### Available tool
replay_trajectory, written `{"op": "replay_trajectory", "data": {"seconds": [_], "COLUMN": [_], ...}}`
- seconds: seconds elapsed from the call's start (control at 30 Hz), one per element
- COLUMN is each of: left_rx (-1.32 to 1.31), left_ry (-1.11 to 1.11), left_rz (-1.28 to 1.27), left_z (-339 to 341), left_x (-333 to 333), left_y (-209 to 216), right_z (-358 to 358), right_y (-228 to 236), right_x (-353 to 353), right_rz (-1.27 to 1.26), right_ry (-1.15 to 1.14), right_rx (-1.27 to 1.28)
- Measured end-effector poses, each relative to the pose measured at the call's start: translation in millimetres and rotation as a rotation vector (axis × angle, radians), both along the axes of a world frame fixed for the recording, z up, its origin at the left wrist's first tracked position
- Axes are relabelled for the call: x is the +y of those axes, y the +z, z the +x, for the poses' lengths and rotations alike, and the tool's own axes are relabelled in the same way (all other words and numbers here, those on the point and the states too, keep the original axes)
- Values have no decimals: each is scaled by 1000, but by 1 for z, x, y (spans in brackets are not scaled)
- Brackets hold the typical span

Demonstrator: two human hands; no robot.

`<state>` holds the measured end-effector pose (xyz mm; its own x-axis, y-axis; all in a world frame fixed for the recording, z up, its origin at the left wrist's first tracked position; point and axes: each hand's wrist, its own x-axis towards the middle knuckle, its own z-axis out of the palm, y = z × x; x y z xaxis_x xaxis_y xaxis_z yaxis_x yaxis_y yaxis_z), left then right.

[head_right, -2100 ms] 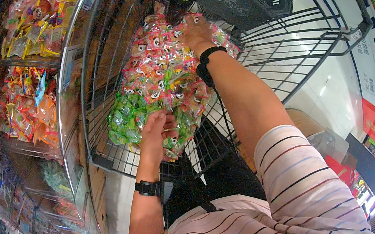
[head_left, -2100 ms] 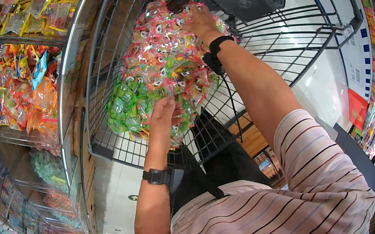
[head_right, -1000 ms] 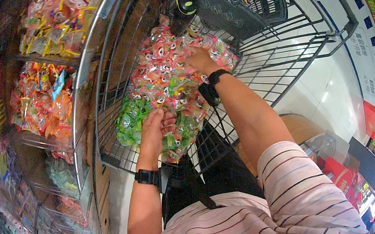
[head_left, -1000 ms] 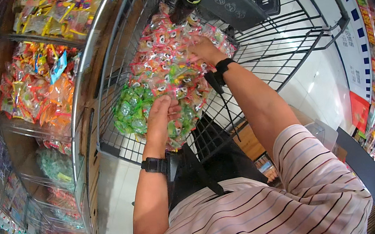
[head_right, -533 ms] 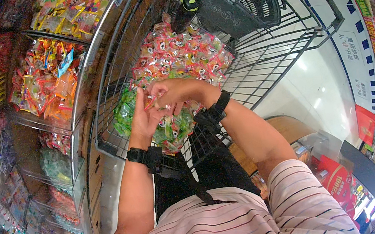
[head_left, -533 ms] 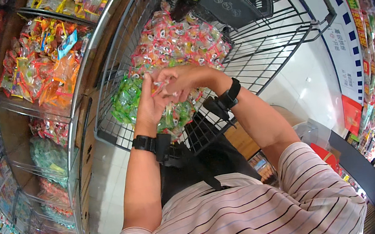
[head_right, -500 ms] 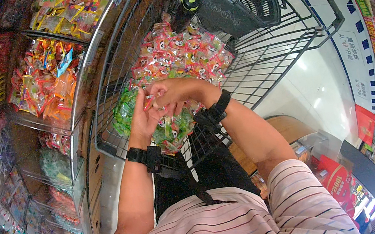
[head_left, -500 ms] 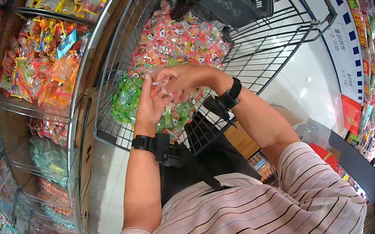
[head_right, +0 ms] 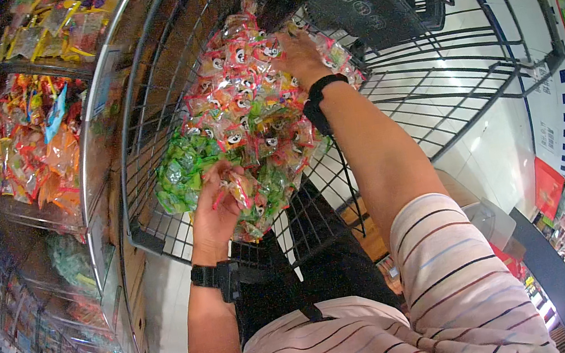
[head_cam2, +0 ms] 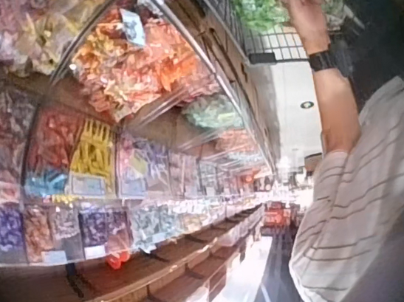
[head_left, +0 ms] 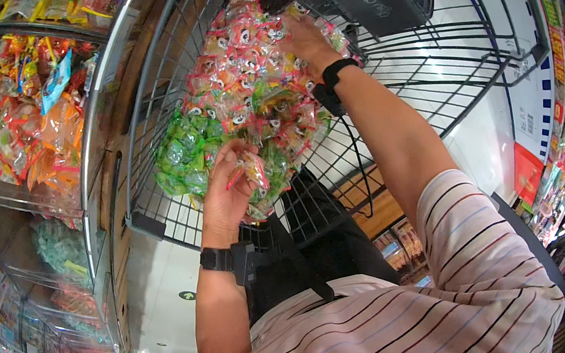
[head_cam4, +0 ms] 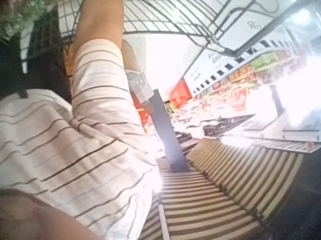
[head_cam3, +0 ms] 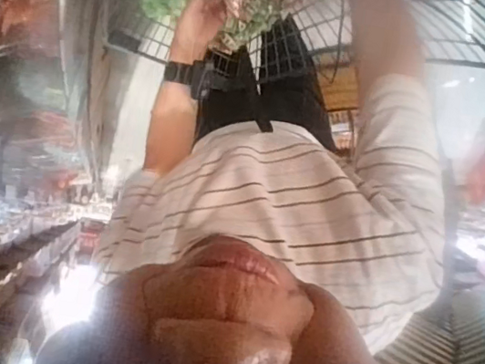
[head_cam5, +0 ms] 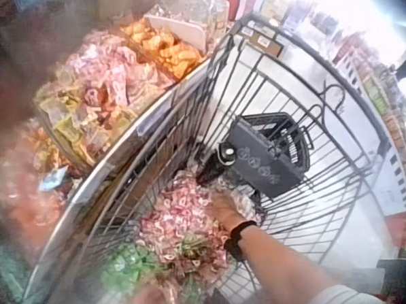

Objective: The person takes bags of candy from a pile in a shopping cart and places them into various bins on a display shelf by hand.

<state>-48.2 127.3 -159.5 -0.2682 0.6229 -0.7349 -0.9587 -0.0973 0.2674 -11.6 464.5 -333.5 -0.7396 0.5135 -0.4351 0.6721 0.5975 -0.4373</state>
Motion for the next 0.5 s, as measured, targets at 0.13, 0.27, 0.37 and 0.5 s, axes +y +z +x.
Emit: {"op": "replay_trajectory", "data": {"seconds": [0.13,0.27,0.37,0.5], "left_rx": [-67,-68,-41,38], "left_ry": [29,11,-28,-9], "left_rz": [-25,-68,15,-59], "left_z": [11,8,1,-6], "left_x": [6,10,16,7], "left_y": [-4,-5,-5,5], "right_z": [-14,-3,10,13], "right_y": [-15,-12,-11,45], "right_x": [-17,-26,-13,-25], "right_rz": [65,-5,27,-760], "right_ry": [-61,-96,-197,-737], "right_rx": [-36,120,134,152]}}
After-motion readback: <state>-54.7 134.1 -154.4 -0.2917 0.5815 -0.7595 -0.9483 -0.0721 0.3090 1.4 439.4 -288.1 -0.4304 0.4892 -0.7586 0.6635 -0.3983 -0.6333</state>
